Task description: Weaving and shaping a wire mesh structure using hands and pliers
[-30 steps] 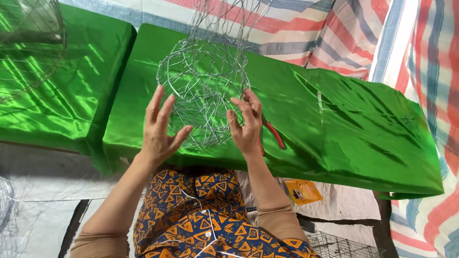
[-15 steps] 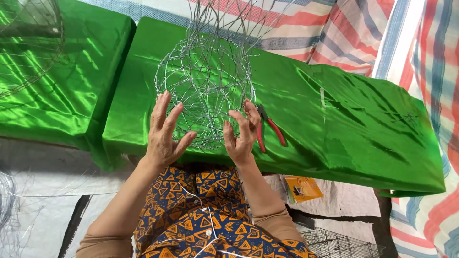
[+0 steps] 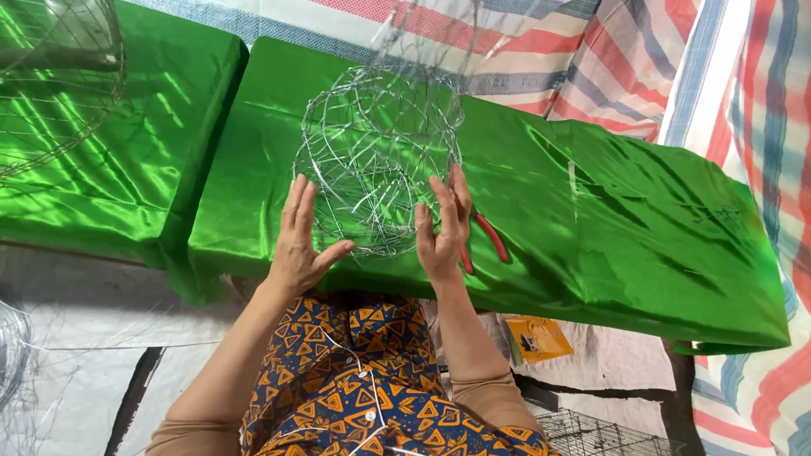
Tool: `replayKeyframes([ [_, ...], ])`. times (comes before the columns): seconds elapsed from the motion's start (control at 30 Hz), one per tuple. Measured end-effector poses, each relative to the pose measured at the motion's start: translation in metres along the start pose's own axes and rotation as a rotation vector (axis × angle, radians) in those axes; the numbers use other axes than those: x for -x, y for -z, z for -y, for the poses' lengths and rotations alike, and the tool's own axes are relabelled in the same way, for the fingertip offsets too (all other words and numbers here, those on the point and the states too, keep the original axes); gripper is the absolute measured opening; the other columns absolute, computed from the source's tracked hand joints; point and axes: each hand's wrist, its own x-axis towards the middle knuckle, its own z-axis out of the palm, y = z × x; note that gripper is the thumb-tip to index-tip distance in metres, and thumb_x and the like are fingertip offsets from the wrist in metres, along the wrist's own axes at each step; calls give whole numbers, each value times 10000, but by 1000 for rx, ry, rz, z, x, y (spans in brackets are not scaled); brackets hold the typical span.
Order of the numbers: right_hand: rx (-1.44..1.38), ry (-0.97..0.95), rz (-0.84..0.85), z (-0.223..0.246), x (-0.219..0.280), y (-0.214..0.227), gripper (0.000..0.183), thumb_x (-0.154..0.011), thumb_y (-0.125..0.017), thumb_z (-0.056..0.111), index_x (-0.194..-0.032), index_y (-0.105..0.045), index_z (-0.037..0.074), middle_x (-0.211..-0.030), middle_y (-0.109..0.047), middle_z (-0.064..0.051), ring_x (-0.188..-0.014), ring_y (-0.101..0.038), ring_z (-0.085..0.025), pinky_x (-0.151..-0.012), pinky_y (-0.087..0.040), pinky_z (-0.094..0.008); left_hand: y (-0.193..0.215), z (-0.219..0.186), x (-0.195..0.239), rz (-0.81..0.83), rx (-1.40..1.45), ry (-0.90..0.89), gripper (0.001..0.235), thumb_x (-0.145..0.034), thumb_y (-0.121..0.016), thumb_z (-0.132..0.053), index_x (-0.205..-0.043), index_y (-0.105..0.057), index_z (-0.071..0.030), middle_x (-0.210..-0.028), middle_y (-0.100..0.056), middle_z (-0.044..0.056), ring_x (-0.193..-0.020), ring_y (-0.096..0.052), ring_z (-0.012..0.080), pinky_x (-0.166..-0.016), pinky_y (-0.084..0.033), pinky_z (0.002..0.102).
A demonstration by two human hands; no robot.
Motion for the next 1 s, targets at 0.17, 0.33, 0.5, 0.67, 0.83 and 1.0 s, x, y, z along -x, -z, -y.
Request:
replayKeyframes([
  [0.17,-60,-37,-25,-3,5,-2,508,-1054,-549,320,-1494,-469,79,-1602,-352,-213,-1481,-376,-348,-1201,-355,-488,5,2,1,37,-15,48,1178,-740,-893,-493,-1616,-258,-26,-1656,-228,260,-1488,-228,524,-1188,-285,611],
  [0.33,-113,-163,-145,-19,4,9,637,-1037,-567,395,-1538,-381,50,-1602,-358,-209,-1494,-350,-334,-1238,-286,-505,8,2,1,84,0,122,1097,-777,-876,-402,-1612,-261,-45,-1664,-216,240,-1461,-310,519,-1134,-383,616],
  [0.5,-328,-536,13,-39,6,11,624,-1063,-556,426,-1549,-400,68,-1604,-374,-201,-1501,-296,-394,-1166,-234,-698,6,1,2,79,11,146,1118,-775,-876,-364,-1633,-219,-76,-1684,-135,226,-1477,-292,496,-1109,-412,612],
  [0.67,-474,-500,39,-45,17,11,538,-1035,-596,321,-1493,-467,69,-1535,-449,-207,-1419,-420,-392,-1155,-290,-679,16,1,-7,118,135,204,1053,-751,-878,-291,-1607,-298,-96,-1686,-112,221,-1451,-293,540,-1102,-382,679],
  [0.83,-492,-529,50,-12,10,23,584,-1024,-623,311,-1500,-441,26,-1580,-401,-207,-1440,-401,-403,-1136,-284,-702,30,11,-19,170,275,225,1047,-721,-888,-289,-1586,-335,-83,-1675,-123,258,-1443,-272,573,-1090,-366,692],
  [1.0,-553,-505,24,14,10,26,515,-993,-626,365,-1397,-529,60,-1521,-441,-190,-1395,-432,-360,-1147,-324,-652,52,2,-41,286,463,294,1022,-736,-803,-99,-1590,-249,-12,-1655,-68,315,-1452,-145,620,-1106,-250,757],
])
